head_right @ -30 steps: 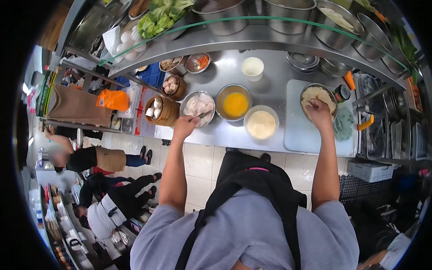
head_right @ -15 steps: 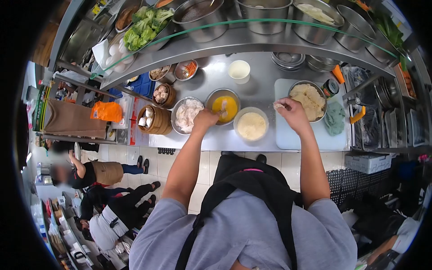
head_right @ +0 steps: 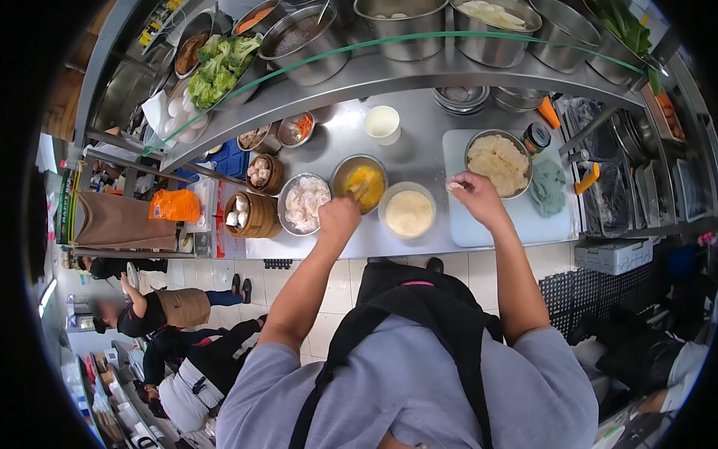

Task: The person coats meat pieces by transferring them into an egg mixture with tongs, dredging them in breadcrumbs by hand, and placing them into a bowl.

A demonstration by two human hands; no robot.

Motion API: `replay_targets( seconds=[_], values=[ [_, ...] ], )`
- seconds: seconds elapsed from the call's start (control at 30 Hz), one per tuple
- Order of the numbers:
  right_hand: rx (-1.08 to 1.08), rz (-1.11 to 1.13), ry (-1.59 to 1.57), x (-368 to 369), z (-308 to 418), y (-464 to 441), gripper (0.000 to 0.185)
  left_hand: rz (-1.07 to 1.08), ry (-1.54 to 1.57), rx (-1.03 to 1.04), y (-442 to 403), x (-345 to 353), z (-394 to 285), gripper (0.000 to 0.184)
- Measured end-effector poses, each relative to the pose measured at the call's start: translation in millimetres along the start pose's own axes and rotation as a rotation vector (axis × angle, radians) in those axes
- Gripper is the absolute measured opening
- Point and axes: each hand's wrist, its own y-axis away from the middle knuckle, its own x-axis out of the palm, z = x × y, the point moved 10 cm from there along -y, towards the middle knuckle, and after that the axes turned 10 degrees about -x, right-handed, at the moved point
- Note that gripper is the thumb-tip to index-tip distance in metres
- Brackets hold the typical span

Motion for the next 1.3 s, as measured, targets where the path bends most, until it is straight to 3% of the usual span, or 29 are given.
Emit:
replay_targets(
  seconds=[0.03,0.17,0.5,0.57,0.7,0.8,0.83,0.87,1.07,1.17,1.3],
  values=[
    [-0.009,0.008,0.016,1.5,1.1,-3.4,0.021,-0.024,-0.043,0.114,4.3,5.6,-9.9,0.028],
    [0.015,0.025,-0.004,4.8,9.0,-1.0,0.022,0.034,-0.011,0.145,5.1,-7.8,5.5,0.031],
    [-0.005,0.07,0.005,27.3,12.7,-9.9,0.022,-0.007,-0.016,0.078,-14.2,-53.5,23.6,0.033],
    [-0.019,0.082,-0.007,39.1,13.0,-10.8,0.022,0.079,-0.08,0.121,-12.8,-44.5,11.6,0.029],
    [-0.135,0.192,0.123,82.2,26.3,-15.7,0.023,0.014,-0.153,0.244,-17.3,17.9,-10.6,0.027],
    [-0.198,0.262,0.308,111.2,23.8,-16.7,0.026,0.0,-0.129,0.282,-20.0,20.7,-17.5,0.032],
    [-0.222,0.311,0.436,120.8,19.5,-16.2,0.028,0.072,-0.088,0.241,-23.2,15.9,-10.2,0.033],
    [-0.236,0.394,0.612,131.4,9.7,-14.7,0.041,0.142,-0.049,0.2,-25.6,9.2,-2.5,0.035],
    [-0.088,0.534,1.094,160.8,-29.0,-2.5,0.057,0.086,0.304,0.057,-25.8,-48.2,43.8,0.034],
    [-0.145,0.407,1.151,172.1,-49.3,-9.8,0.056,0.088,0.384,-0.045,-16.9,-79.3,59.8,0.032],
    [-0.109,0.428,1.093,174.6,-66.4,-21.9,0.057,-0.041,0.532,-0.078,2.4,-124.0,71.6,0.031]
  ],
)
